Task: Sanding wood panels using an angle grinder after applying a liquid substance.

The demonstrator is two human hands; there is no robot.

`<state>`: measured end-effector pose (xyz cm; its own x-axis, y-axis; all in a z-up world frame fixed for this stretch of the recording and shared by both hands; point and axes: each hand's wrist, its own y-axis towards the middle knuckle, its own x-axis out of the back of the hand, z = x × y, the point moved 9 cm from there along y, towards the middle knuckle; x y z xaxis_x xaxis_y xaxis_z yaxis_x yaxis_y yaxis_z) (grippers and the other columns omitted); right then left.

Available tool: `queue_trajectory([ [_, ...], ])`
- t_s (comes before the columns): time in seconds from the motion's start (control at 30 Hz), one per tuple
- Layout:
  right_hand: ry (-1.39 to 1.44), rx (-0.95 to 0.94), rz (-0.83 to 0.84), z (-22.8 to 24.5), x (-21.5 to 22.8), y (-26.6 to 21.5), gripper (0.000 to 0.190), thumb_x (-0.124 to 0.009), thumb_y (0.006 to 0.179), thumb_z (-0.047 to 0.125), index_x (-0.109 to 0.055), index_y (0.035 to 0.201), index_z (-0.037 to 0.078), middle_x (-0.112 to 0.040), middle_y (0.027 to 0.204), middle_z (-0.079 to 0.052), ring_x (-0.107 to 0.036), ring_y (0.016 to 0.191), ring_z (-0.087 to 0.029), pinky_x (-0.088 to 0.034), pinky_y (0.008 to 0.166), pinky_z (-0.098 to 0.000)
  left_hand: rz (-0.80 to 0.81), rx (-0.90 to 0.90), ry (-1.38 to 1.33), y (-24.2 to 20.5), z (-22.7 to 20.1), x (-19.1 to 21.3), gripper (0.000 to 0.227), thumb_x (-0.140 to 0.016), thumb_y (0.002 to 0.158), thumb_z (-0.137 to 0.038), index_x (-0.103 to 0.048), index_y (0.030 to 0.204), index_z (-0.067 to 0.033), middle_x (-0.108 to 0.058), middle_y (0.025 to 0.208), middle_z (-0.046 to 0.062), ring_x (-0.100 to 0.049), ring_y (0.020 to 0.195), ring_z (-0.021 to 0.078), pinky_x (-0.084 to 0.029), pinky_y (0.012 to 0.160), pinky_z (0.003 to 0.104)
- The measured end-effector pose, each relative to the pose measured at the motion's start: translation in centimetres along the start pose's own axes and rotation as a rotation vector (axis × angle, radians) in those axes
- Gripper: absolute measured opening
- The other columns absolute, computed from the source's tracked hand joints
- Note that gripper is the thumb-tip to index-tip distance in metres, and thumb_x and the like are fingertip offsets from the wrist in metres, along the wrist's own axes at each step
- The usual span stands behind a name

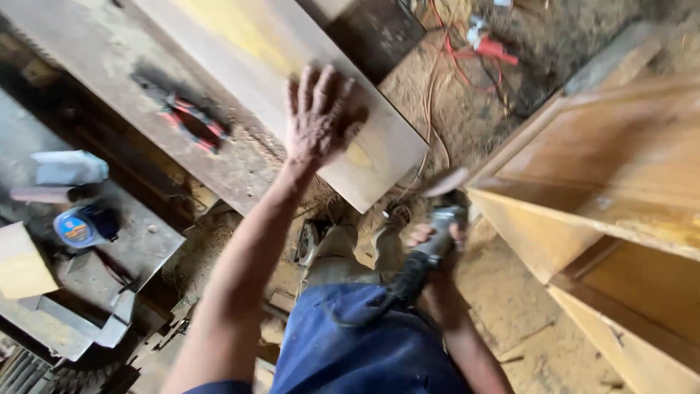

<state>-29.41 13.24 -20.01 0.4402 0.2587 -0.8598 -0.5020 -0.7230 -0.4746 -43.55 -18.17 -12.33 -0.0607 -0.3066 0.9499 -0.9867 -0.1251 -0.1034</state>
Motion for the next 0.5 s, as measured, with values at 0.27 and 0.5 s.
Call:
queue_trajectory([
  [0.27, 0.051, 0.073, -0.119, -5.1, -1.9, 3.7, 0.047, -0.074, 0.082, 0.042, -0.058, 0.104, 0.004, -0.066, 0.087, -0.006, -0.065, 0.076, -0.022, -0.055, 0.075, -0.0358, -0.189, -0.050, 0.051, -0.7, -0.3, 0.6, 0.071, -0.056, 0.109, -0.066, -0.028, 0.164, -0.0302, -0.019, 0.169, 0.010, -0.016, 0.155, 0.0426, -0.012, 0.123, 0.073],
  [0.5, 0.017, -0.082, -0.127, -7.1, -2.1, 2.5, 0.046, -0.072, 0.083, 0.039, -0.056, 0.111, 0.007, -0.067, 0.089, -0.007, -0.067, 0.080, -0.021, -0.058, 0.077, -0.0363, -0.253, -0.092, 0.019, -1.0, -0.7, 1.9, 0.066, -0.063, 0.109, -0.058, -0.040, 0.160, -0.0233, -0.033, 0.164, 0.016, -0.026, 0.150, 0.0481, -0.016, 0.121, 0.076],
])
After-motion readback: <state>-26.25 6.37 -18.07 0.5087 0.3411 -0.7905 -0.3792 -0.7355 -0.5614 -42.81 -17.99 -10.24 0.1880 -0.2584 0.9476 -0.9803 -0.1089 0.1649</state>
